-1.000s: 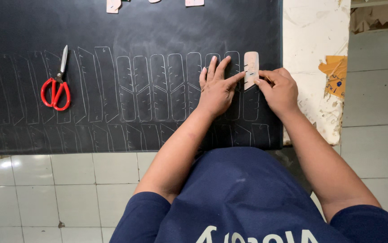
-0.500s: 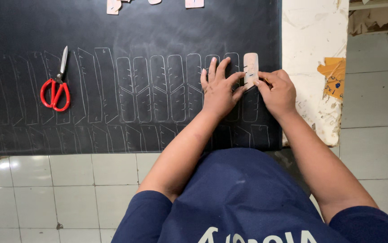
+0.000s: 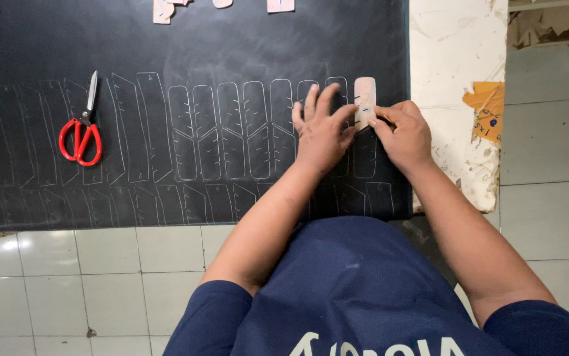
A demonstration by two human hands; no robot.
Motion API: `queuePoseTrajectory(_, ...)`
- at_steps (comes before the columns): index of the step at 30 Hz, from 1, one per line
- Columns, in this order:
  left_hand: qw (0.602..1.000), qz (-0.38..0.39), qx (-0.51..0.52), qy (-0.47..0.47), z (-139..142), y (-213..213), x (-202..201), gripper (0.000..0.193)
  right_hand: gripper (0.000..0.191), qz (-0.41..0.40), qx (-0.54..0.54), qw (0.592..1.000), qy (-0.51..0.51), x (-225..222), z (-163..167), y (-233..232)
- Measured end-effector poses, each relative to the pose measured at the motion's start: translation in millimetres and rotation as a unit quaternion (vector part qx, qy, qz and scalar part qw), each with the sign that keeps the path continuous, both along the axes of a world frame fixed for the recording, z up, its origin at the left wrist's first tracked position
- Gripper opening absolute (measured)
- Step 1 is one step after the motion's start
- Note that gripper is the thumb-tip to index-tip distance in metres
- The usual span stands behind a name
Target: The person places a small paper template on a large black sheet and uses a pencil to mark points along the template's edges. They reposition the template multiple times to mark additional points on the sheet. A pair of scissors is visible on the table but not used.
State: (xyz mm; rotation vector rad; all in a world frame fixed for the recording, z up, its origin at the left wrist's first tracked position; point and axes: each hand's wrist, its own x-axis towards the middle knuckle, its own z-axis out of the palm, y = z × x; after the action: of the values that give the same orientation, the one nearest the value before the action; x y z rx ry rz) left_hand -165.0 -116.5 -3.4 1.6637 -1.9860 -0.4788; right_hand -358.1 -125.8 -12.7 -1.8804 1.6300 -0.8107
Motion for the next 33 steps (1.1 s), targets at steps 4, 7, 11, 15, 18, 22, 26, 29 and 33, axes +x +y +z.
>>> queuePoseTrajectory(4, 0.982, -0.143, 0.04, -0.114, 1.0, 1.4, -9.7, 0.019, 0.017, -0.001, 0.02, 1.0, -0.016, -9.5, 11.3, -15.6)
queuePoseTrajectory(7, 0.979, -0.123, 0.136, -0.094, -2.9, 7.3, -30.0, 0.03, 0.017, -0.009, -0.073, 0.997, -0.011, -13.0, 30.9, -15.9)
queuePoseTrajectory(11, 0.99, -0.054, 0.124, -0.027, -15.4, 26.6, -48.9, 0.054, 0.02, 0.007, -0.05, 0.998, -0.034, -9.6, 59.7, -13.6)
queuePoseTrajectory(15, 0.99, -0.068, 0.117, -0.051, -36.3, 30.2, -57.4, 0.06, 0.02, 0.104, 0.025, 0.994, -0.024, 8.6, 68.7, -16.9)
queuePoseTrajectory(18, 0.993, -0.08, 0.084, -0.034, -54.3, 29.4, -60.2, 0.065, 0.021, 0.144, 0.05, 0.988, 0.013, 19.6, 67.3, -18.8)
queuePoseTrajectory(22, 0.993, -0.111, 0.01, -0.049, -74.8, 33.5, -60.4, 0.066, 0.022, 0.161, 0.067, 0.984, 0.028, 24.3, 65.9, -21.6)
queuePoseTrajectory(26, 0.991, -0.107, -0.013, -0.079, -83.0, 35.3, -61.0, 0.061, 0.021, 0.172, 0.068, 0.982, 0.031, 23.7, 65.6, -22.2)
queuePoseTrajectory(29, 0.992, -0.11, -0.003, -0.059, -78.7, 33.3, -59.0, 0.058, 0.02, 0.183, 0.052, 0.981, 0.038, 23.1, 63.3, -22.8)
queuePoseTrajectory(33, 0.994, -0.096, 0.041, -0.043, -63.3, 28.5, -58.2, 0.067, 0.018, 0.176, -0.012, 0.983, 0.048, 21.0, 58.8, -23.2)
